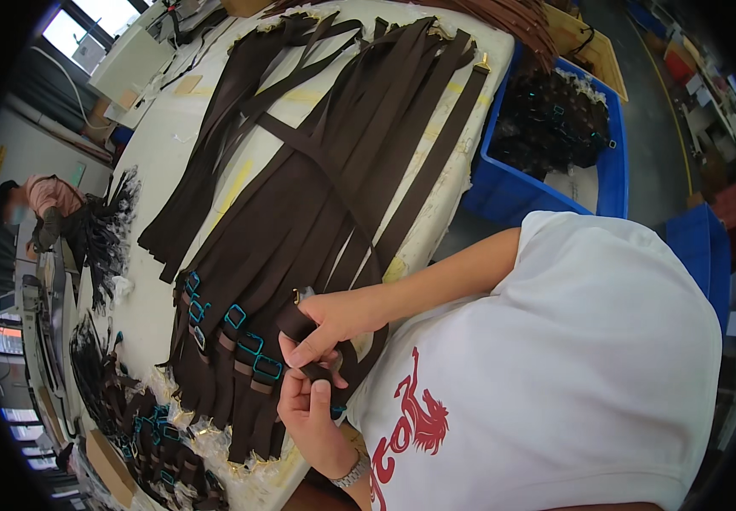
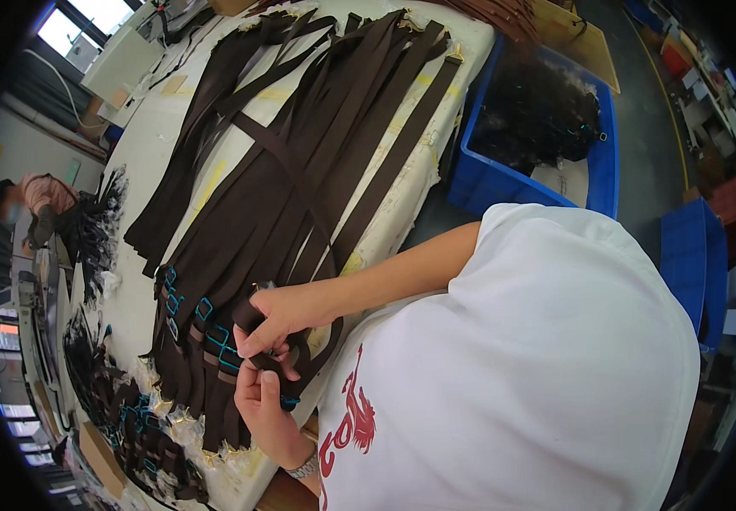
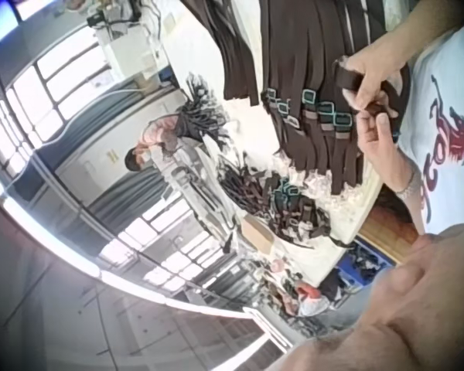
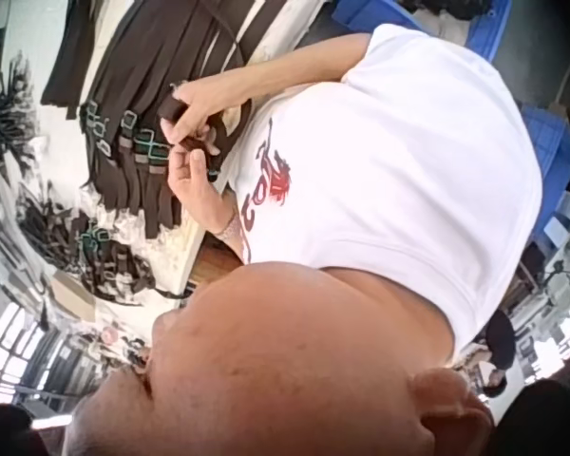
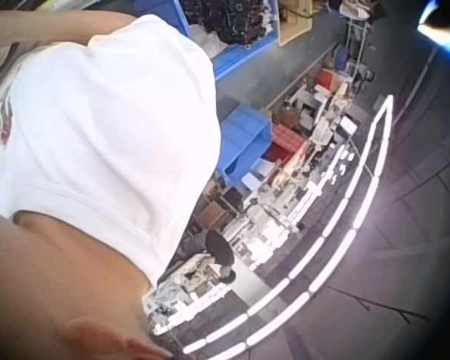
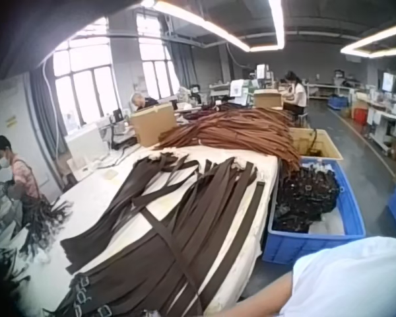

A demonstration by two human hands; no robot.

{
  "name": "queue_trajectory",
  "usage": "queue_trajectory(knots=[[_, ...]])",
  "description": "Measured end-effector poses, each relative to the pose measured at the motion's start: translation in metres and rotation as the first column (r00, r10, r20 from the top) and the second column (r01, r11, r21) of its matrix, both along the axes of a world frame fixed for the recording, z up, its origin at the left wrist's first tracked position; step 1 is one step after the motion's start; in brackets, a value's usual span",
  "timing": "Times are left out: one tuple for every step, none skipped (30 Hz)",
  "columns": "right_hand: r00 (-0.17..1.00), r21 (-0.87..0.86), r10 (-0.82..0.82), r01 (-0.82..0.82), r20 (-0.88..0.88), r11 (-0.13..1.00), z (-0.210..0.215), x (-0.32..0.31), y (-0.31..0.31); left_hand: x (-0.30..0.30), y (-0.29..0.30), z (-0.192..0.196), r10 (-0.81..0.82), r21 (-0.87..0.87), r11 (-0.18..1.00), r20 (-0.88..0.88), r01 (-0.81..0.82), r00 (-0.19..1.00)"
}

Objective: The person assembles brown fabric belts by threading them through teal plastic buckles and attaching gold metal tips. They handle the belts one at a time, pulling the fabric through the buckle mechanism and securing the metal tip at the end of the strap. The finished belts are placed on the table.

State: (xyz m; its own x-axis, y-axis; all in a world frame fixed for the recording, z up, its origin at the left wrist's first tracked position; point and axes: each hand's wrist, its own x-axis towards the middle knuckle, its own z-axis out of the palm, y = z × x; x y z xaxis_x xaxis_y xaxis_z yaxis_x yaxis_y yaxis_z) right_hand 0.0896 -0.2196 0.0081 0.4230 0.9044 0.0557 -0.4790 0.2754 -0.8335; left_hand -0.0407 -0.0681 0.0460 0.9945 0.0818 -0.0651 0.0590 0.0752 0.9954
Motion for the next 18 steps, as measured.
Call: queue_trajectory(knots=[[0.999, -0.021, -0.018, 0.019, 0.046, 1.000, 0.001, 0.001, -0.001, 0.001, 0.002, 0.002, -0.001, 0.007, 1.000, -0.006, 0.001, 1.000], [0.995, -0.041, -0.034, 0.038, 0.093, 0.998, 0.003, 0.003, -0.001, 0.001, 0.004, 0.003, -0.002, 0.013, 1.000, -0.011, 0.002, 1.000], [0.989, -0.061, -0.049, 0.058, 0.139, 0.996, 0.004, 0.004, -0.001, 0.001, 0.006, 0.005, -0.002, 0.020, 1.000, -0.017, 0.003, 1.000], [0.978, -0.100, -0.059, 0.081, 0.198, 0.992, 0.004, 0.002, -0.001, 0.001, 0.003, 0.006, 0.049, 0.089, 0.995, -0.051, -0.045, 0.997], [0.975, -0.112, -0.064, 0.089, 0.211, 0.990, 0.006, 0.003, 0.000, 0.001, -0.001, 0.008, 0.102, 0.160, 0.983, -0.082, -0.088, 0.991], [0.972, -0.123, -0.068, 0.098, 0.224, 0.988, 0.008, 0.004, 0.002, 0.001, -0.003, 0.010, 0.156, 0.232, 0.964, -0.108, -0.128, 0.982], [0.969, -0.139, -0.075, 0.110, 0.237, 0.984, 0.008, 0.006, 0.002, 0.000, -0.005, 0.010, 0.164, 0.220, 0.965, -0.097, -0.140, 0.982], [0.975, -0.134, -0.070, 0.101, 0.213, 0.986, 0.004, 0.005, 0.005, 0.000, -0.006, 0.010, 0.173, 0.207, 0.966, -0.086, -0.152, 0.981], [0.979, -0.129, -0.060, 0.086, 0.195, 0.988, 0.004, 0.001, 0.005, 0.000, -0.007, 0.009, 0.181, 0.195, 0.967, -0.075, -0.164, 0.981], [0.983, -0.119, -0.046, 0.068, 0.179, 0.991, 0.006, -0.002, 0.006, 0.000, -0.014, 0.007, 0.222, 0.094, 0.971, -0.023, -0.219, 0.975], [0.986, -0.108, -0.032, 0.050, 0.163, 0.993, 0.007, -0.003, 0.007, -0.002, -0.014, 0.006, 0.227, 0.105, 0.970, -0.043, -0.221, 0.973], [0.983, -0.113, 0.001, 0.021, 0.186, 0.993, 0.007, -0.001, 0.006, -0.004, -0.011, 0.006, 0.232, 0.116, 0.968, -0.064, -0.224, 0.971], [0.981, -0.139, 0.003, 0.024, 0.193, 0.990, 0.007, 0.000, 0.006, -0.005, -0.009, 0.007, 0.235, 0.130, 0.966, -0.083, -0.224, 0.968], [0.980, -0.164, 0.006, 0.027, 0.200, 0.986, 0.007, 0.001, 0.006, -0.005, -0.008, 0.007, 0.241, 0.137, 0.964, -0.091, -0.227, 0.966], [0.978, -0.189, 0.010, 0.030, 0.206, 0.981, 0.006, 0.000, 0.006, -0.007, -0.006, 0.006, 0.253, 0.131, 0.962, -0.102, -0.239, 0.962], [0.976, -0.185, -0.059, 0.099, 0.210, 0.978, 0.007, -0.002, 0.008, -0.010, -0.003, 0.006, 0.266, 0.125, 0.960, -0.109, -0.252, 0.958], [0.969, -0.181, -0.128, 0.168, 0.213, 0.969, 0.007, -0.005, 0.010, -0.012, -0.002, 0.005, 0.278, 0.118, 0.957, -0.117, -0.264, 0.953], [0.956, -0.177, -0.197, 0.236, 0.216, 0.955, 0.007, -0.007, 0.012, -0.012, -0.004, 0.006, 0.266, 0.137, 0.959, -0.126, -0.249, 0.956]])
